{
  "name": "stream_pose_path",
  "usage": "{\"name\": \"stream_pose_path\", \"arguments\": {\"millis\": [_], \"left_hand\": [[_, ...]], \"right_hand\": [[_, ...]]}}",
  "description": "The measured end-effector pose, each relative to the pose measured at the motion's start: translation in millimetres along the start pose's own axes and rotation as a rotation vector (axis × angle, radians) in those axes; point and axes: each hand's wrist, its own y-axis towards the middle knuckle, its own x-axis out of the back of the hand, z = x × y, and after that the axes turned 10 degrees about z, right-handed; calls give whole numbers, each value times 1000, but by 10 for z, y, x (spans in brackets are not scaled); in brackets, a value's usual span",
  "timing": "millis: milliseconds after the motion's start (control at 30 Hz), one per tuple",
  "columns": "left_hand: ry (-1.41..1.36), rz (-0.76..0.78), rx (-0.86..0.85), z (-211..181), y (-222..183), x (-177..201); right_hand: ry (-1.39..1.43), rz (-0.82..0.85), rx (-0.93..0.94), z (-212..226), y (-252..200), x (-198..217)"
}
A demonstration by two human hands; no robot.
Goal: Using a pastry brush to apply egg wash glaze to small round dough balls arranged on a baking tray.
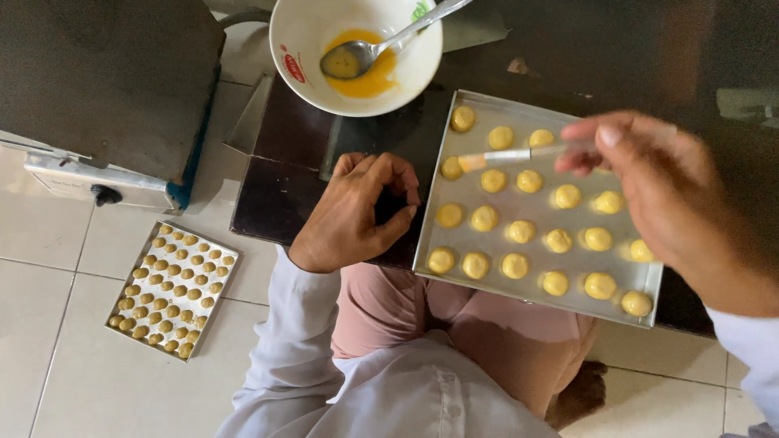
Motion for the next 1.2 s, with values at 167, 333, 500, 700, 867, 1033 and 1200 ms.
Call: {"name": "stream_pose_path", "arguments": {"millis": [167, 333, 500, 700, 867, 1033, 1200], "left_hand": [[58, 16, -35, 6, 0, -4], [69, 34, -57, -1, -4, 24], [81, 15, -57, -1, 10, 8], [91, 14, -45, 11, 11, 6], [73, 20, -59, 7, 13, 9], [86, 20, -69, 3, 2, 0], [119, 17, -87, 21, -5, 0]], "right_hand": [[-581, 74, 317, -157, -461, -308], [-930, 77, 493, -208, -601, -463], [-921, -27, 511, -259, -536, -538], [-912, -114, 480, -124, -649, -581], [-851, -170, 486, -246, -641, -717], [-850, -289, 537, -266, -587, -797], [-851, -49, 601, -291, -641, -818]]}}
